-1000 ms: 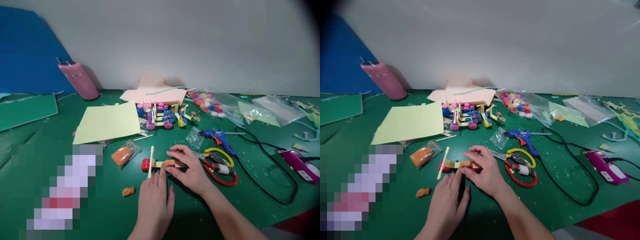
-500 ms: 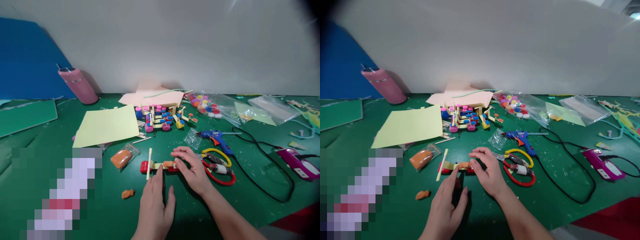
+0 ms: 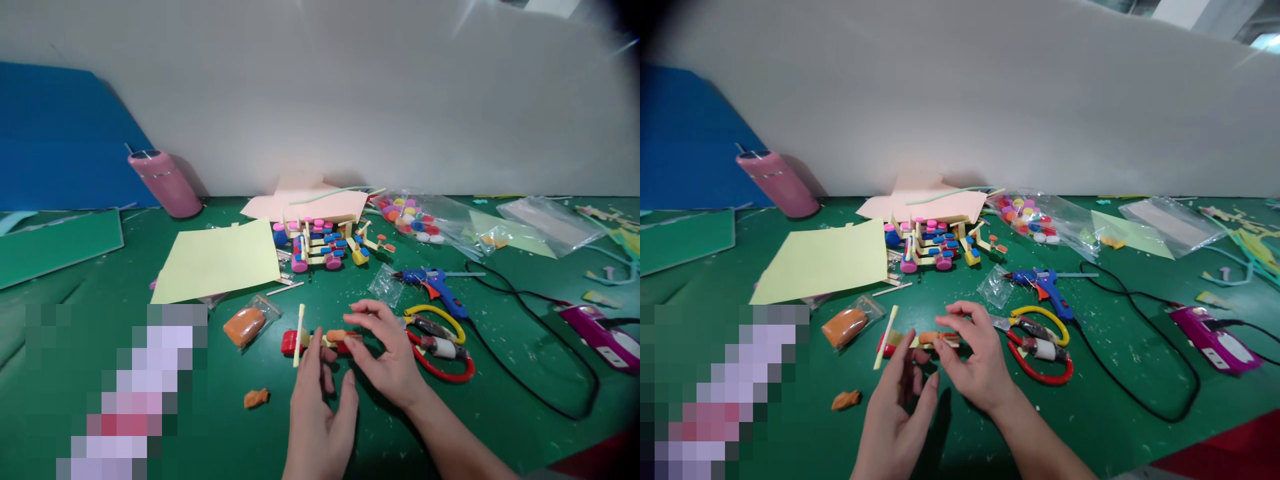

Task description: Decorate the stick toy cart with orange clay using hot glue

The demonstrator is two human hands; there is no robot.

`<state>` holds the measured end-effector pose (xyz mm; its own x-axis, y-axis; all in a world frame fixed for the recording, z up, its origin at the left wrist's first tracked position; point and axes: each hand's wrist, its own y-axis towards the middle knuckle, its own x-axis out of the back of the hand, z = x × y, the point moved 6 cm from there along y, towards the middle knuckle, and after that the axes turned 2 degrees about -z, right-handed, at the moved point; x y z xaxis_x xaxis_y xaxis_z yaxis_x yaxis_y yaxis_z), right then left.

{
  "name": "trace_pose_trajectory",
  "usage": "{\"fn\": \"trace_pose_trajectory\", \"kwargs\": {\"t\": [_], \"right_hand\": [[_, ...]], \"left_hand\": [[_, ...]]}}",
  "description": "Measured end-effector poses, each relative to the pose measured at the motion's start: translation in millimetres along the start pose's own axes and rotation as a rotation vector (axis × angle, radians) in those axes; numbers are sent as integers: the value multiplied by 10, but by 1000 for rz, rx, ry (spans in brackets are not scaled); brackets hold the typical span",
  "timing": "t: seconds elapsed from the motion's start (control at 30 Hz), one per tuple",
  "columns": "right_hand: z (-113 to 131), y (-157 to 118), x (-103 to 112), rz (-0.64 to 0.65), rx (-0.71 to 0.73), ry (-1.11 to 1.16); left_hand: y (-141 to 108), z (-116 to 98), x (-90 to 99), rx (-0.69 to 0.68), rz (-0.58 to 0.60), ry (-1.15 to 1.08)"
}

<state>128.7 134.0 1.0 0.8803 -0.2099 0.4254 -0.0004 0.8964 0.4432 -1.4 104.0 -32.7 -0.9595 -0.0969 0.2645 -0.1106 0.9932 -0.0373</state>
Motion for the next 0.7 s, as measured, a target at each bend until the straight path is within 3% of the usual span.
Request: {"fn": "trace_pose_trajectory", "kwargs": {"t": [0.23,0.53,0.7], "right_hand": [[-109,6,31,6,-140,19],[-107,-19,-31,108,-136,24],[-176,-30,36,-5,-137,73]], "left_hand": [[87,-4,-79,186,31,-253],[154,46,-120,398,-6,-516],[184,79,-149,424,-6,-550]]}}
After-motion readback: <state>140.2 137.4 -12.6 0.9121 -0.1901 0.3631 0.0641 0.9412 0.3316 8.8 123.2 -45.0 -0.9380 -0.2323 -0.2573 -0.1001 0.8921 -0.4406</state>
